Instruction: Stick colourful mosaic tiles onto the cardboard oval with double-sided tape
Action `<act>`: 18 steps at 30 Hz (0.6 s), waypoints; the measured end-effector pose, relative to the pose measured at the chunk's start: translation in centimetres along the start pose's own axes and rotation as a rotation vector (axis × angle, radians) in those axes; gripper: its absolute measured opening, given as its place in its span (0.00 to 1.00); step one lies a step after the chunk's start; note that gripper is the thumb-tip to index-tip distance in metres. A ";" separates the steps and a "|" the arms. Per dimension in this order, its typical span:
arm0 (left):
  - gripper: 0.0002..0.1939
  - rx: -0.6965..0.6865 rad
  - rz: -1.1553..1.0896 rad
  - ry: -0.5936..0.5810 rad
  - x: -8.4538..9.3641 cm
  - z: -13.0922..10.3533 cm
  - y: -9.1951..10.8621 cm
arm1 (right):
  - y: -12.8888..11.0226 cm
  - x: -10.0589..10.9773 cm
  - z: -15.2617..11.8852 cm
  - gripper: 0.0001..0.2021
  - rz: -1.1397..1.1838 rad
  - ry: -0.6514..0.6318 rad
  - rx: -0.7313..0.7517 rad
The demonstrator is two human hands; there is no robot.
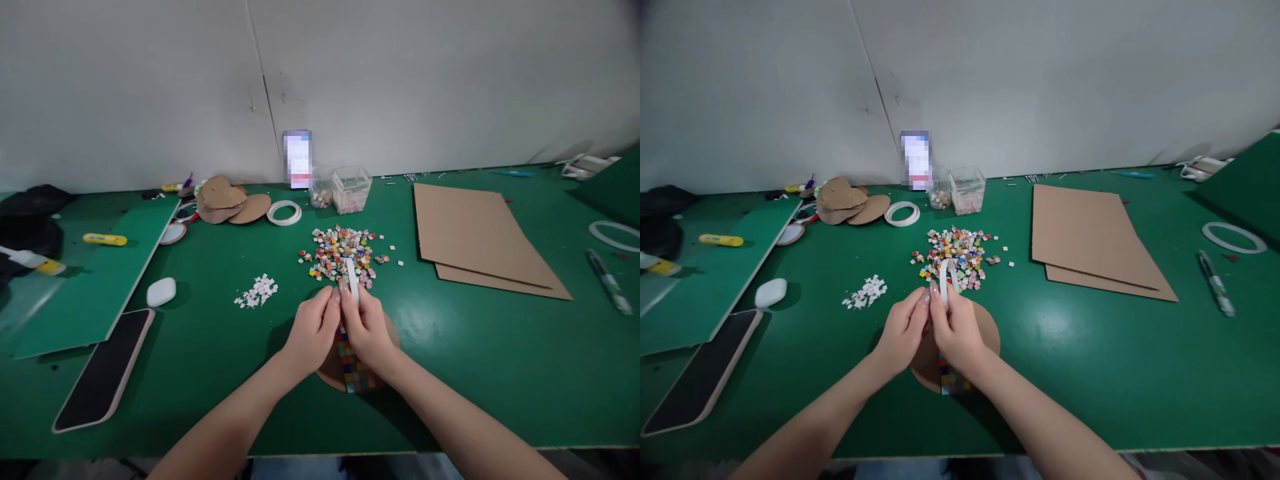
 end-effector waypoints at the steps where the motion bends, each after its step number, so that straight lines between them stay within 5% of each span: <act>1: 0.15 -0.005 0.016 0.008 0.1 0.0 0.0 | 0.0 -0.1 0.0 0.11 0.001 -0.006 -0.001; 18: 0.19 0.017 0.000 0.068 0.9 -0.1 0.3 | -1.6 -0.4 0.5 0.08 -0.236 -0.248 0.200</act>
Point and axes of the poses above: each hand's wrist, its own z-axis towards the middle knuckle, its own x-axis out of the back of the hand, y = z × x, the point moved 8 cm from there along z, towards the middle knuckle, and after that the axes turned 2 degrees about -z, right-handed, at the moved point
